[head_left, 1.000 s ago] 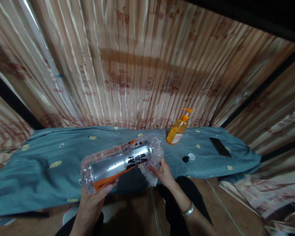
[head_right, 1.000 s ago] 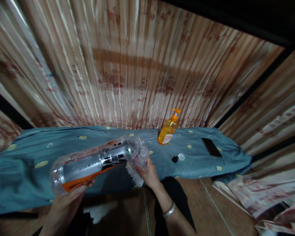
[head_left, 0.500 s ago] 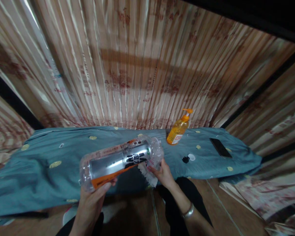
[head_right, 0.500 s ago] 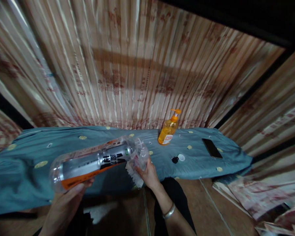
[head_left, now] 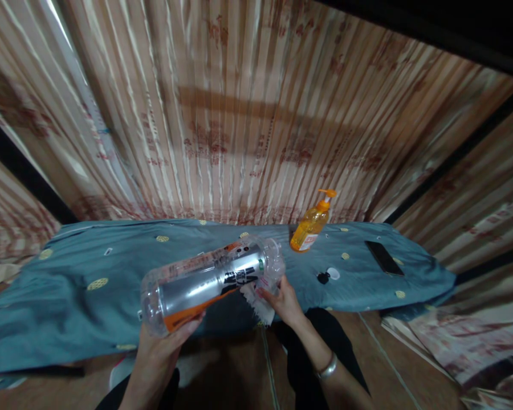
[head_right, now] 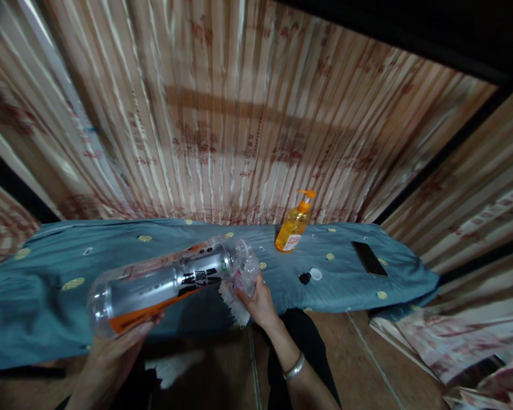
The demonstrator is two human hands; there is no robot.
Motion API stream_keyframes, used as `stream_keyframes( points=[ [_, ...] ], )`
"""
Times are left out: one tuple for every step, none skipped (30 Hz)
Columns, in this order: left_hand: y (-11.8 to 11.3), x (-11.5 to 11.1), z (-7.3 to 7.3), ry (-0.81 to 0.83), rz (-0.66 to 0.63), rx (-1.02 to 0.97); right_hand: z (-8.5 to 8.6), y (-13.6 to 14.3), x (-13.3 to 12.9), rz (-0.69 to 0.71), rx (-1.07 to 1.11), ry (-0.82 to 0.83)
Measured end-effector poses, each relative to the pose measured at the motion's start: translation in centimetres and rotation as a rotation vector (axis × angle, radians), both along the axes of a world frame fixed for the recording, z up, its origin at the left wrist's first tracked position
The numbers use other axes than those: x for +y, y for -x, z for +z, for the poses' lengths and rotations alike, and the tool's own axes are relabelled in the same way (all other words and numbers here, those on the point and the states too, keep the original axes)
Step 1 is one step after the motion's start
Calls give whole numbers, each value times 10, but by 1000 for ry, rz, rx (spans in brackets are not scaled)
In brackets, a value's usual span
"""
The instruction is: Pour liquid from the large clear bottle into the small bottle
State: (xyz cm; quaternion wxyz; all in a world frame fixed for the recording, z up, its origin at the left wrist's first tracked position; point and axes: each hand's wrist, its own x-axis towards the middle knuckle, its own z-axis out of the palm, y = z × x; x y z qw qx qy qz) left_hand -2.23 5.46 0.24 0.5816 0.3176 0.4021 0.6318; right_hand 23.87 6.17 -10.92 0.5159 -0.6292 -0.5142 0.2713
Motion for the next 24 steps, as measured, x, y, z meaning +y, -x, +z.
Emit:
stream_keyframes(
  points=[
    [1, 1, -1, 9, -6, 1, -1, 0, 0, -1, -2, 0],
    [2, 2, -2, 19, -13, 3, -2, -1, 0, -1, -3, -2],
    [4, 3, -3, 32, -21, 6, -3, -1, 0, -1, -3, -5],
    [5, 5, -5, 47, -29, 9, -3, -1, 0, 0, -4, -9],
    [7, 7, -6, 62, -39, 11, -4, -1, 1, -1, -5, -15],
    [8, 8, -7, 75, -49, 12, -4, -1, 1, -3, -6, -23],
    [9, 10, -9, 85, -59, 12, -4, -1, 1, -4, -6, -28],
    [10, 10, -9, 90, -65, 11, -3, -1, 0, -4, -6, -33],
    [11, 11, -10, 92, -70, 8, -3, -1, 0, -4, -7, -38],
    [11, 11, -10, 93, -73, 4, -2, -1, 0, -1, -6, -43],
    [12, 11, -11, 94, -77, 0, -2, -1, 0, 0, -6, -45],
    [12, 10, -11, 96, -80, -3, -1, -1, 0, 2, -7, -46],
    [12, 10, -12, 101, -83, -5, -1, -1, 0, 4, -9, -46],
    [13, 10, -12, 108, -88, -6, -1, -1, 0, 4, -11, -44],
    [13, 10, -13, 114, -93, -6, -1, -1, 0, 5, -13, -42],
    [14, 10, -14, 119, -97, -7, -1, -1, 0, 7, -15, -39],
    [14, 10, -15, 123, -102, -7, -1, -1, 0, 9, -14, -38],
    [14, 11, -15, 128, -107, -8, -1, -1, 0, 14, -12, -38],
    [14, 11, -16, 133, -112, -9, -1, -1, 0, 19, -8, -39],
    [14, 11, -17, 138, -118, -10, -1, -1, 0, 26, -4, -38],
    [14, 11, -18, 144, -124, -10, -1, -1, 0, 30, -2, -37],
    [14, 11, -19, 151, -129, -10, -2, -1, 0, 29, -1, -36],
    [15, 11, -20, 158, -132, -9, -2, -1, 0, 24, -1, -34],
    [15, 11, -21, 166, -134, -8, -3, -1, 0, 17, -3, -35]
  ],
)
